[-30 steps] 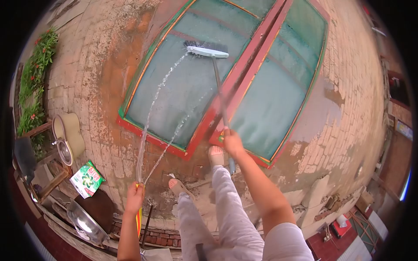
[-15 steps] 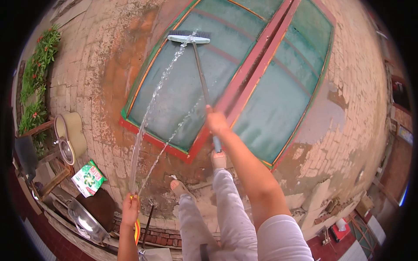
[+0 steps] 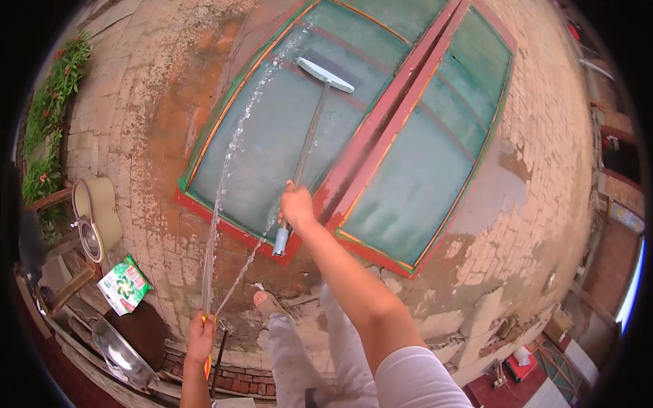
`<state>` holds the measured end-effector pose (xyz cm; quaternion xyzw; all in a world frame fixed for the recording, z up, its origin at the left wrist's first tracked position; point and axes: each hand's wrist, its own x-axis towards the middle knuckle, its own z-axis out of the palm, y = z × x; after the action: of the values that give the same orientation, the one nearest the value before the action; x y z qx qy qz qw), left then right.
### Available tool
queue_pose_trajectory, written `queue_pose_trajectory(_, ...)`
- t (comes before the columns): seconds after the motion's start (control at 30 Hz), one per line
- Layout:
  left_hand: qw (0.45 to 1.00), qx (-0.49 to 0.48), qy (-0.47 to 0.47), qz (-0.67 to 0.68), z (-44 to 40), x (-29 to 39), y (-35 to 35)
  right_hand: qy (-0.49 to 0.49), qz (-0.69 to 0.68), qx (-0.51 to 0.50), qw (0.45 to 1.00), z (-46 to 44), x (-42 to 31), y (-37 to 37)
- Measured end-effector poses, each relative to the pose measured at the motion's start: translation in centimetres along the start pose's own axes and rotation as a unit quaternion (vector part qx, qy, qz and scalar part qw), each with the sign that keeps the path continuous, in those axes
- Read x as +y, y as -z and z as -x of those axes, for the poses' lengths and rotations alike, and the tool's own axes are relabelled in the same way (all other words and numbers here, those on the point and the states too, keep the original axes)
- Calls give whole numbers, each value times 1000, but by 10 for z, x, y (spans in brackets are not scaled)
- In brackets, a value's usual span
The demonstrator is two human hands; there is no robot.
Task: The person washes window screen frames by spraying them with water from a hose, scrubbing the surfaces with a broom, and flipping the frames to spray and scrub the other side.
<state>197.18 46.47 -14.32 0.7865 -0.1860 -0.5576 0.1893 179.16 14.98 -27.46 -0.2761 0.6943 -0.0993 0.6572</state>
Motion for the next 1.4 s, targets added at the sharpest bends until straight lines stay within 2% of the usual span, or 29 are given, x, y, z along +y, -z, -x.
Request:
queue_pose_trajectory(0.07,1000,1,-11,-18,-5,-6,-3,17,92,-23,995,-5,8,16)
queue_pose_trajectory(0.17,999,5,-16,-34,-6,-9,-2,24,117,-46,992,-16,-5,68)
queue_pose_trajectory(0.27,1000,8,-11,-20,-7,-4,-2,-2,63,-12,998,-2,-18,97)
queue_pose_trajectory(0.4,999,19,-21,-20,-10,-1,3,-12,-71,89,993,-32,-45,65)
queue_pose_trajectory(0.47,999,26,-22,-15,-9,-6,4,9,-136,49,989,-55,-66,28)
queue_pose_trajectory(0.57,999,30,-16,4,-13,-14,-1,0,-44,-8,999,-45,-86,-23)
queue_pose_trajectory(0.6,999,28,-16,1,-14,-12,-3,14,11,-39,999,-49,-81,-27)
queue_pose_trajectory(0.7,999,27,-27,-7,-15,-10,-4,-21,50,-192,980,-59,-75,-5)
queue_pose_trajectory(0.77,999,17,-27,-40,-11,-2,-3,-9,71,-163,984,-27,-67,20)
queue_pose_trajectory(0.83,994,7,-25,-103,-6,17,1,69,165,-62,982,-36,-20,57)
queue_pose_trajectory(0.97,988,6,-57,-145,5,25,0,32,73,62,995,-13,-26,110)
queue_pose_trajectory(1.07,986,22,-73,-147,7,16,-2,69,5,89,994,-48,-57,115)
queue_pose_trajectory(1.13,985,37,-87,-144,7,16,-6,83,38,98,991,-78,-79,102)
queue_pose_trajectory(1.27,993,36,-40,-104,1,10,-4,38,80,-39,995,-110,-142,89)
queue_pose_trajectory(1.3,994,39,-38,-95,0,7,-3,20,89,-74,993,-111,-146,94)
queue_pose_trajectory(1.4,994,47,-29,-95,-6,-3,-1,-6,38,-63,997,-103,-127,143)
